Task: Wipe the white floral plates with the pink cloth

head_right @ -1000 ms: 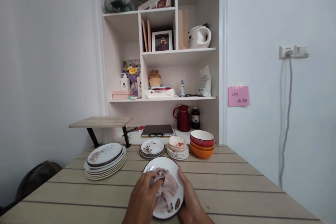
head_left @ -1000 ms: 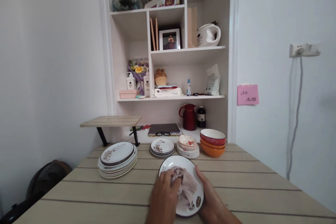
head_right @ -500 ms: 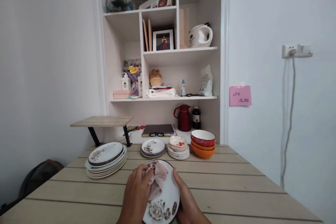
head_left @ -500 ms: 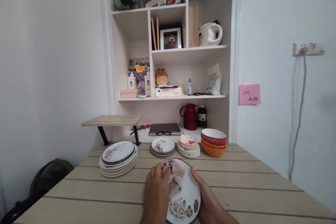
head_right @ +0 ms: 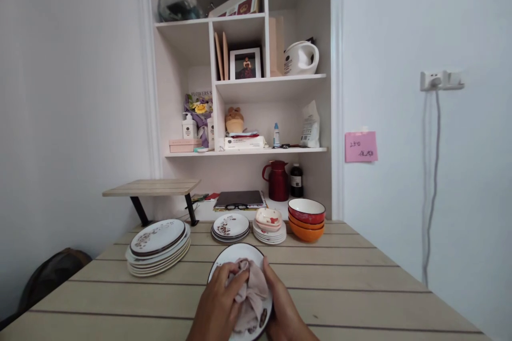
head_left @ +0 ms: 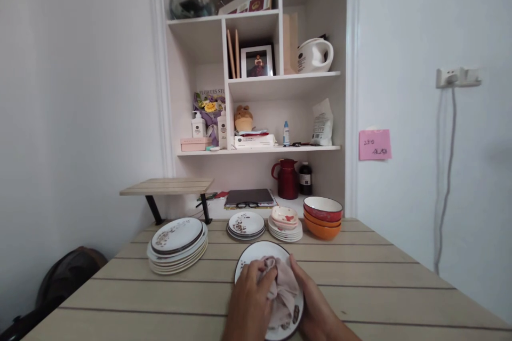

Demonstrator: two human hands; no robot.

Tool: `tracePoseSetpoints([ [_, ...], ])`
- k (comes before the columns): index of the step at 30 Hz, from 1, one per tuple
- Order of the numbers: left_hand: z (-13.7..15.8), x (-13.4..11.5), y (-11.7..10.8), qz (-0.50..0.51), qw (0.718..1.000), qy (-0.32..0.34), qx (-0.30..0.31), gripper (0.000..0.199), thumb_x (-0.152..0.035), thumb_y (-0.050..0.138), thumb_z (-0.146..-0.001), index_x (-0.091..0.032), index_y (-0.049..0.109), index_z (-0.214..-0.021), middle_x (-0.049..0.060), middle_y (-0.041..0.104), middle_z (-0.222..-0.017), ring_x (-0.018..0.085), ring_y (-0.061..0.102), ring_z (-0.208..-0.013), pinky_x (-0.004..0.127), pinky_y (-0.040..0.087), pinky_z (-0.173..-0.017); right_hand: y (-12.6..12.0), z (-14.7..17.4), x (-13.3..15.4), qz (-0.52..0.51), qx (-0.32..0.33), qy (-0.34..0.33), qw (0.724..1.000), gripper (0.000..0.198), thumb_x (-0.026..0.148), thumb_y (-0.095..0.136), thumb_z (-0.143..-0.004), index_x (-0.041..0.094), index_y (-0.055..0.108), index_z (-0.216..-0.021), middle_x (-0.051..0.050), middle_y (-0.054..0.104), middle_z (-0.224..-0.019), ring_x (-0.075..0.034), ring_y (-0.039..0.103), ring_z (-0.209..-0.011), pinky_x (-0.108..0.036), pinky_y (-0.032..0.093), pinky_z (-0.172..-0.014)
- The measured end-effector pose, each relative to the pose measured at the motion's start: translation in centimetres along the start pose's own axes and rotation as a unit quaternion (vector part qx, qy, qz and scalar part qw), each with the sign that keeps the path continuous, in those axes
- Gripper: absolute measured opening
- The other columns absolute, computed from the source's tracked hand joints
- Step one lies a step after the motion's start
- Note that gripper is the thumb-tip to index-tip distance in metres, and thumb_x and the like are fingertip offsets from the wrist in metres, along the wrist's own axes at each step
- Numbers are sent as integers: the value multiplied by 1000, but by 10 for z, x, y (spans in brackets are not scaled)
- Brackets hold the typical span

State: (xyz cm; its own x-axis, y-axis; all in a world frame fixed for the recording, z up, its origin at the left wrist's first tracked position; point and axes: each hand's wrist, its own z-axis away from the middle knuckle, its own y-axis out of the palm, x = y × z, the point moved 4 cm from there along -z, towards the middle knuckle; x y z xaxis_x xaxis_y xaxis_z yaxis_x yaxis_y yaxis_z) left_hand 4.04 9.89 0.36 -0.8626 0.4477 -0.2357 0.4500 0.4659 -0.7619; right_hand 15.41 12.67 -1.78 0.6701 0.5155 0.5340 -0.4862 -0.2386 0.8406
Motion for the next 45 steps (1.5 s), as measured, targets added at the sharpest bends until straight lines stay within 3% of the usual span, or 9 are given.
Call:
tracePoseSetpoints([
  [6,-3,11,-9,-19,995,-99,-20,57,0,47,-75,-33,58,-121,3,55,-118,19,51,-108,32,42,-95,6,1,-4,5,-11,-9,1000,54,52,56,-83,8,65,-113,-14,74,-100,-25,68,-95,-38,45,-94],
  [10,-5,17,-20,-66,986,-152,17,50,-2,45,-77,-26,61,-118,6,55,-117,22,49,-110,35,40,-96,-3,-2,0,-9,-29,-13,999,57,54,56,-81,8,64,-114,-15,73,-102,-27,67,-97,-39,45,-95],
  [16,-6,12,-12,-35,990,-105,90,49,-2,48,-73,-27,64,-112,5,56,-120,23,48,-112,36,37,-97,-15,-4,11,-46,-55,-28,997,54,54,53,-83,10,66,-111,-15,74,-100,-28,67,-96,-42,47,-92],
  [23,-1,5,-1,16,996,-56,63,72,3,44,-69,-35,52,-129,2,51,-127,18,44,-118,30,34,-102,-6,-3,2,-10,-20,-13,1000,55,52,57,-82,9,64,-115,-14,73,-102,-27,67,-96,-40,46,-93],
  [26,-3,6,-3,0,997,-65,38,79,4,44,-69,-38,43,-136,2,50,-127,18,45,-118,31,35,-102,2,1,-3,15,-14,-9,1000,57,53,58,-82,9,63,-117,-14,72,-104,-27,68,-95,-40,45,-94],
  [30,-6,18,-15,-62,988,-140,12,68,1,46,-74,-31,47,-134,5,52,-122,20,49,-111,32,38,-96,7,5,-3,38,-26,-13,999,60,54,57,-81,9,61,-120,-15,71,-107,-27,67,-97,-40,45,-95],
  [33,-6,24,-20,-105,981,-163,32,53,-3,48,-78,-26,55,-126,6,55,-117,22,51,-108,34,40,-94,-1,2,2,27,-56,-28,998,61,54,58,-80,7,62,-119,-16,72,-105,-28,67,-96,-39,46,-93],
  [38,-4,13,-11,-102,985,-109,86,53,-4,49,-78,-26,55,-126,6,57,-121,23,52,-109,35,41,-95,-20,-4,12,-16,-101,-32,994,56,54,58,-80,14,62,-118,-13,74,-98,-28,69,-92,-44,47,-90],
  [45,-1,-2,0,-73,993,-41,88,55,-5,46,-81,-30,53,-129,5,54,-129,22,50,-116,35,41,-99,-7,1,7,8,-35,-12,999,55,52,56,-82,9,64,-114,-16,73,-101,-27,68,-94,-40,47,-92],
])
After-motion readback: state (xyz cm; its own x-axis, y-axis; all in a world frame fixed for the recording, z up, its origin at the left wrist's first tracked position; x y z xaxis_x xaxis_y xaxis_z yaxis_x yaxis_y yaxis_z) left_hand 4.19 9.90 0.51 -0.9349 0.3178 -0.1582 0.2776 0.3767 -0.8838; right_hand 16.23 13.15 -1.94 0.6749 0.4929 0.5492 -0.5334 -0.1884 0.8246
